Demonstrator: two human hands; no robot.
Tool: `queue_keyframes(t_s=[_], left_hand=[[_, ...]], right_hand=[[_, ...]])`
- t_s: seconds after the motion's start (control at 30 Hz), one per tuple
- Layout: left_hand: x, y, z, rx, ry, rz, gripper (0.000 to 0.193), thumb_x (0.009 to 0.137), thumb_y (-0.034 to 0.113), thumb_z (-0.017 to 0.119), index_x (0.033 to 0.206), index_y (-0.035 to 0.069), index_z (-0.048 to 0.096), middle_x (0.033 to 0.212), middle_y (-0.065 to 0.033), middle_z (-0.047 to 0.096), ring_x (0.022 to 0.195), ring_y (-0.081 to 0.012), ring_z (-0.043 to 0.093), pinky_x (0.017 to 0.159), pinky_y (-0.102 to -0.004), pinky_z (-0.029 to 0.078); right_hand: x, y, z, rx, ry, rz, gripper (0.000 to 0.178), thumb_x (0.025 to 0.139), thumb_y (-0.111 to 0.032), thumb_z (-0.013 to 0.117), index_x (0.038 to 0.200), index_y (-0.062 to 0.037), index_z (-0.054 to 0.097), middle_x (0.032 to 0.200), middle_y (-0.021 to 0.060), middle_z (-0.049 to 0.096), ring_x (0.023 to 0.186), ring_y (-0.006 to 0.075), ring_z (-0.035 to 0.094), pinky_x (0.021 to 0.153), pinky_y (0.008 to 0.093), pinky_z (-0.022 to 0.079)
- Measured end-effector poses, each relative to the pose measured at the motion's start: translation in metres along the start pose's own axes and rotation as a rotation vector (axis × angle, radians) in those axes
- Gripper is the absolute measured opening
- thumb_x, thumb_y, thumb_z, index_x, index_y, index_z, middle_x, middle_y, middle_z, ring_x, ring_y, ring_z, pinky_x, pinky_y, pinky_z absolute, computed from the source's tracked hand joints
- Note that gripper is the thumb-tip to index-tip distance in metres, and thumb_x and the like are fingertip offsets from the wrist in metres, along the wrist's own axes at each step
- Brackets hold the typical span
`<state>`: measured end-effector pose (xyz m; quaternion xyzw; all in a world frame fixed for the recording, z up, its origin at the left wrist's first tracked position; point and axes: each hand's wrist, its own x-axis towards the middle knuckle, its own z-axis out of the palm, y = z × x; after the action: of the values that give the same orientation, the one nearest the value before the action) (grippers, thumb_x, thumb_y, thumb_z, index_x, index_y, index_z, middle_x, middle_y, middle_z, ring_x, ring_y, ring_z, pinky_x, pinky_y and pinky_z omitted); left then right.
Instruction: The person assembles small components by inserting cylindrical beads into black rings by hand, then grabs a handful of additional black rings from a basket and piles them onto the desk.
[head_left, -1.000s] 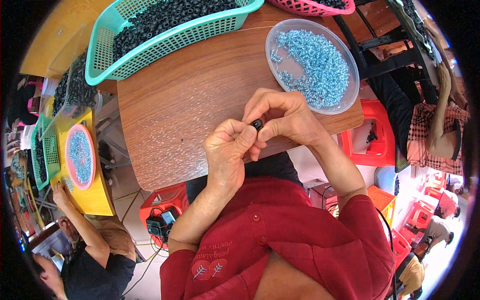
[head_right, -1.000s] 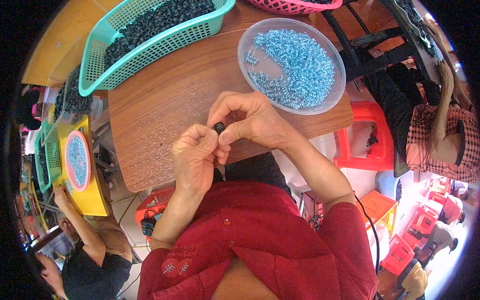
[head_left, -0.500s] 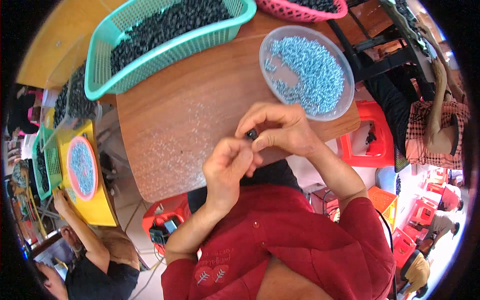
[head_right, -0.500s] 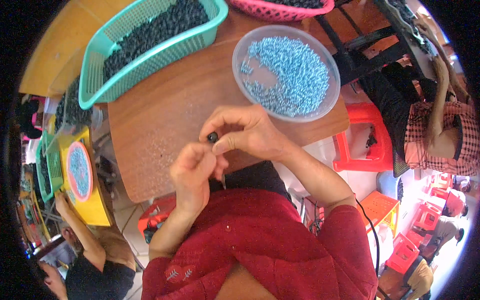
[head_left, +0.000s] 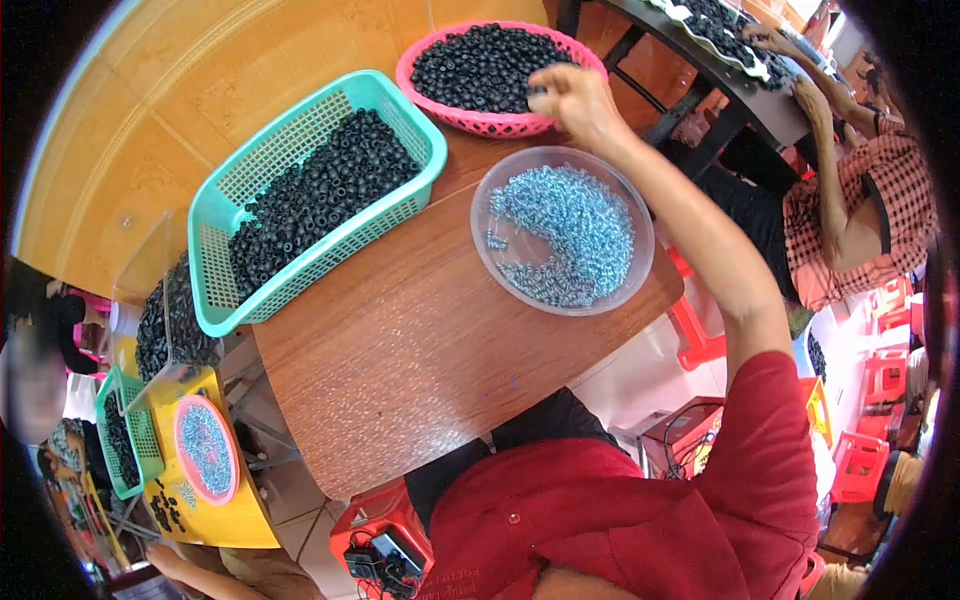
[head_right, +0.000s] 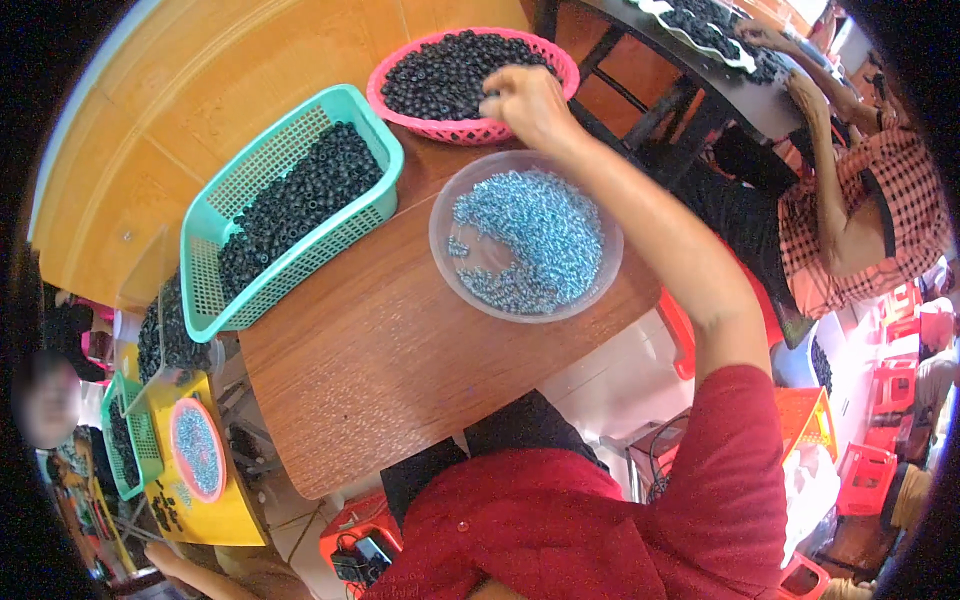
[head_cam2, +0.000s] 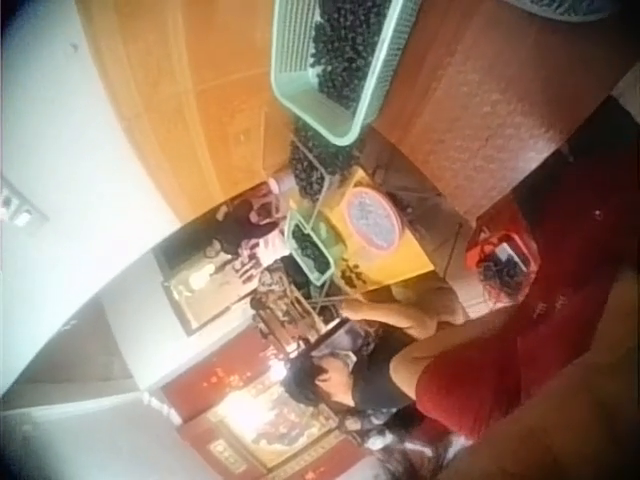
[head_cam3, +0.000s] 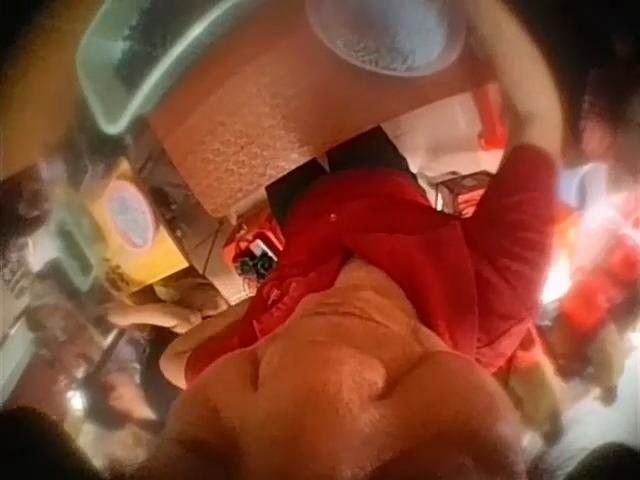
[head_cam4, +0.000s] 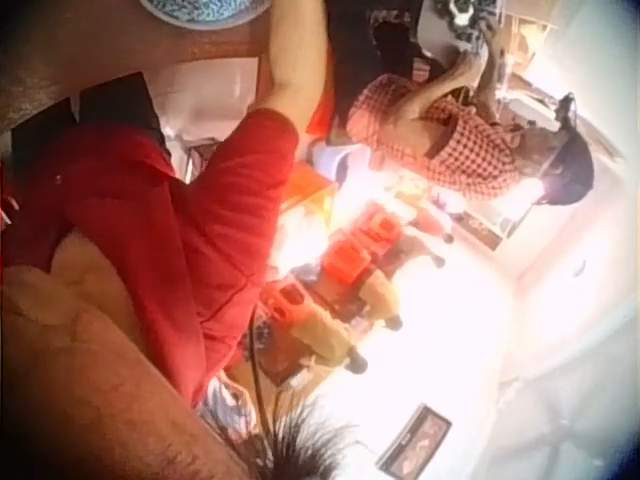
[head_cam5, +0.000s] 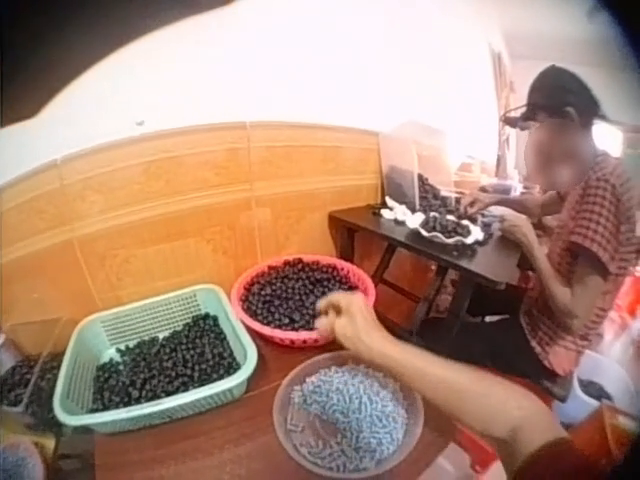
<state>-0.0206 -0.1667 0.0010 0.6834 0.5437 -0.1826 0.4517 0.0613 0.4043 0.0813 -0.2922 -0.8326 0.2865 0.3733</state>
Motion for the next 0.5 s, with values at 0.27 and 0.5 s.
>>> queue_keyframes(t_s=[0.27, 0.5], left_hand=[[0.005, -0.009, 0.028, -0.026, -0.028, 0.109, 0.012, 0.075, 0.013, 0.054, 0.078, 0.006, 0.064, 0.068, -0.0170, 0.063, 0.056, -0.0336, 0.061, 0.051, -0.0457, 0.050], [0.004, -0.002, 0.043, -0.079, 0.031, 0.143, 0.011, 0.074, 0.011, 0.055, 0.077, 0.006, 0.064, 0.069, -0.0164, 0.063, 0.058, -0.0328, 0.062, 0.053, -0.0444, 0.050]], right_hand=[[0.021, 0.009, -0.005, -0.329, 0.244, -0.176, 0.022, 0.080, -0.014, 0.064, 0.092, 0.0047, 0.064, 0.083, 0.0123, 0.065, 0.074, 0.0177, 0.060, 0.064, 0.0321, 0.047], [-0.066, -0.025, 0.004, -0.228, -0.223, -0.366, 0.015, 0.073, -0.008, 0.066, 0.088, -0.0022, 0.066, 0.082, 0.0130, 0.065, 0.080, 0.0262, 0.063, 0.069, 0.0359, 0.050]])
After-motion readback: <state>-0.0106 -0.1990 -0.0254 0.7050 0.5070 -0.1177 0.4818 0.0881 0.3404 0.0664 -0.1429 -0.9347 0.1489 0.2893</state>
